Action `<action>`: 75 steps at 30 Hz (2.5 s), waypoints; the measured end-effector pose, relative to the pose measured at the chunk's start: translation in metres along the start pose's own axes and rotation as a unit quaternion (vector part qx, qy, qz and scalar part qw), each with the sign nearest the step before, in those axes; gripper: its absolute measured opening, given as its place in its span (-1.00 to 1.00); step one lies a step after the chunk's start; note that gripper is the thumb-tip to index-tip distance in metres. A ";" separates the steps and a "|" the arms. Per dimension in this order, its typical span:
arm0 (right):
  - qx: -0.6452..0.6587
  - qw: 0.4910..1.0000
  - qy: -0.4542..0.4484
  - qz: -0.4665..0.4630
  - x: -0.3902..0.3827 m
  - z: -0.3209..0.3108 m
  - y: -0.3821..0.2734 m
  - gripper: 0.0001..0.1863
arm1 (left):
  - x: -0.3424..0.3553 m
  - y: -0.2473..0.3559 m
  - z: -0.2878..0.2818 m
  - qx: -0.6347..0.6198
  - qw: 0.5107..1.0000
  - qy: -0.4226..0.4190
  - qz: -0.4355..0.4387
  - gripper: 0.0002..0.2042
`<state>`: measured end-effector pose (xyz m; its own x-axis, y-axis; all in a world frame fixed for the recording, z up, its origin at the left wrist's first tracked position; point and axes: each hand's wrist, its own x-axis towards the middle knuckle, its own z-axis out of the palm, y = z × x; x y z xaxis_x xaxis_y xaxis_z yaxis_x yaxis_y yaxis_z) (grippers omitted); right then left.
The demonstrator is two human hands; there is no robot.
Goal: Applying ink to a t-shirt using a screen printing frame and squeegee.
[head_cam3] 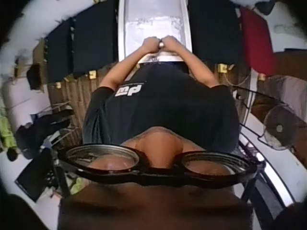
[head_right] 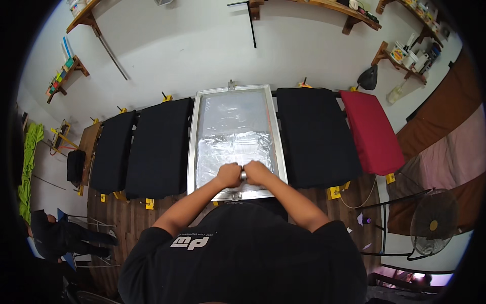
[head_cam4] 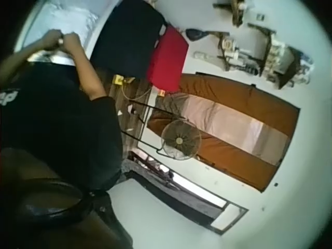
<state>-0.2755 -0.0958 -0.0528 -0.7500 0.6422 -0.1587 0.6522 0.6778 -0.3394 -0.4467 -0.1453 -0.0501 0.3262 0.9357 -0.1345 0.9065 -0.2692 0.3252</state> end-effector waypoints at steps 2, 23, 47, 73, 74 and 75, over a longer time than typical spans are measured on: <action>0.001 1.000 -0.015 0.008 -0.020 0.004 -0.020 -0.77 | -0.021 0.008 0.002 -0.005 1.000 -0.021 0.018 -0.75; 0.004 1.000 0.009 0.008 -0.049 0.020 -0.034 -0.76 | -0.050 0.023 0.018 -0.051 0.997 0.053 0.016 -0.77; 0.003 0.997 -0.068 0.024 -0.034 0.002 -0.025 -0.78 | -0.028 0.014 0.000 -0.035 0.994 -0.101 -0.019 -0.74; 0.062 0.996 -0.052 0.023 -0.041 -0.006 -0.025 -0.77 | -0.039 0.023 -0.015 -0.075 0.989 -0.110 -0.062 -0.77; 0.056 0.996 -0.059 0.027 -0.029 -0.012 -0.021 -0.78 | -0.028 0.017 -0.018 -0.058 0.992 -0.099 -0.056 -0.77; 0.036 0.998 -0.038 0.027 -0.018 -0.014 -0.012 -0.79 | -0.016 0.012 -0.021 -0.063 0.993 -0.082 -0.063 -0.78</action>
<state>-0.2682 -0.1111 -0.0330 -0.7222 0.6462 -0.2467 0.6840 0.6138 -0.3943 -0.4472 -0.1590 -0.0245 0.2608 0.9077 -0.3287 0.9058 -0.1122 0.4087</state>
